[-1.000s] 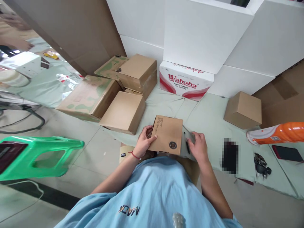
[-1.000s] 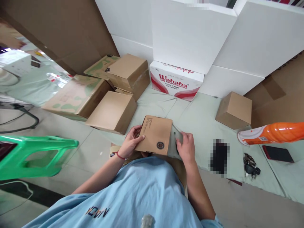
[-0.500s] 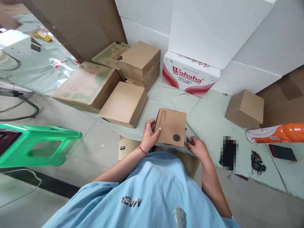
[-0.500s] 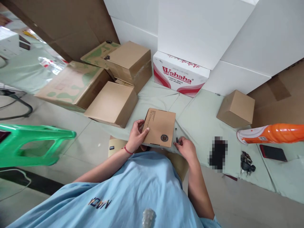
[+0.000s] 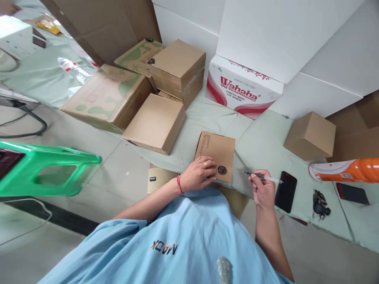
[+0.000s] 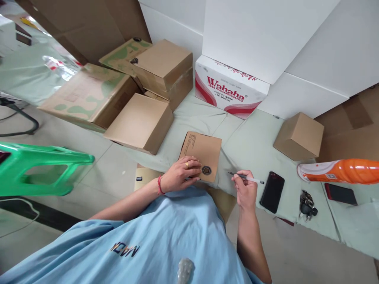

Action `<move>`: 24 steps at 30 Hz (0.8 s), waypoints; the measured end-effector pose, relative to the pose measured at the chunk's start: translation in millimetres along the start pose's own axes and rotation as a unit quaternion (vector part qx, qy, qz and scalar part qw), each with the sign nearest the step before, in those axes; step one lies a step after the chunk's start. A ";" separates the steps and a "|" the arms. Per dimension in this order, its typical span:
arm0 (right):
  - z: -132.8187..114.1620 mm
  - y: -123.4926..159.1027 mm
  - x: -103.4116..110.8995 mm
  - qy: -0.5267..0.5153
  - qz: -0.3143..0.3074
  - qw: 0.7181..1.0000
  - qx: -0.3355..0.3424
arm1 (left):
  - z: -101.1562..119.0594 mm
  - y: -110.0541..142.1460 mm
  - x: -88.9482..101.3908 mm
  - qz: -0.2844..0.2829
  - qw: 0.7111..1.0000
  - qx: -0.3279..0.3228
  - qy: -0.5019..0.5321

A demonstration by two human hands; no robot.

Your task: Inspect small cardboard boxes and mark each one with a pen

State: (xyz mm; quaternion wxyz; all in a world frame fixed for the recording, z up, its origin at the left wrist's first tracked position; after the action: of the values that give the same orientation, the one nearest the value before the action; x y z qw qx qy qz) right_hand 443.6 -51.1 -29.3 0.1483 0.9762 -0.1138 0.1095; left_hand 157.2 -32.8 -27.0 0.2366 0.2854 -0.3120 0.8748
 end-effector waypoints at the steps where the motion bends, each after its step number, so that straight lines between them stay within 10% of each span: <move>1: -2.5 5.2 -5.3 -0.014 -0.008 1.000 0.001 | 0.2 -0.7 -1.4 0.001 1.000 0.001 -0.010; 10: -25.8 11.9 -65.2 0.058 -0.021 0.991 0.121 | 7.2 -5.5 -15.6 0.023 0.999 0.012 -0.038; 24: -29.6 11.8 -76.5 0.163 -0.055 0.974 0.146 | 5.6 -7.0 -15.3 0.022 0.998 0.008 -0.050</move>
State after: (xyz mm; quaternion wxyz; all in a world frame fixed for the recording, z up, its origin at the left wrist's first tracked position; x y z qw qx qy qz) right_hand 362.6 -38.3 -17.6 0.0266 0.9611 -0.0173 0.2742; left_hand 174.4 -35.4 -30.5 0.1989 0.3233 -0.3224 0.8672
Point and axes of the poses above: each hand's wrist, its own y-axis away from the middle knuckle, its own x-axis out of the back of the hand, z = x × y, the point moved 3 cm from there along -y, towards the middle knuckle, and after that the axes turned 6 degrees about -x, right-handed, at the moved point
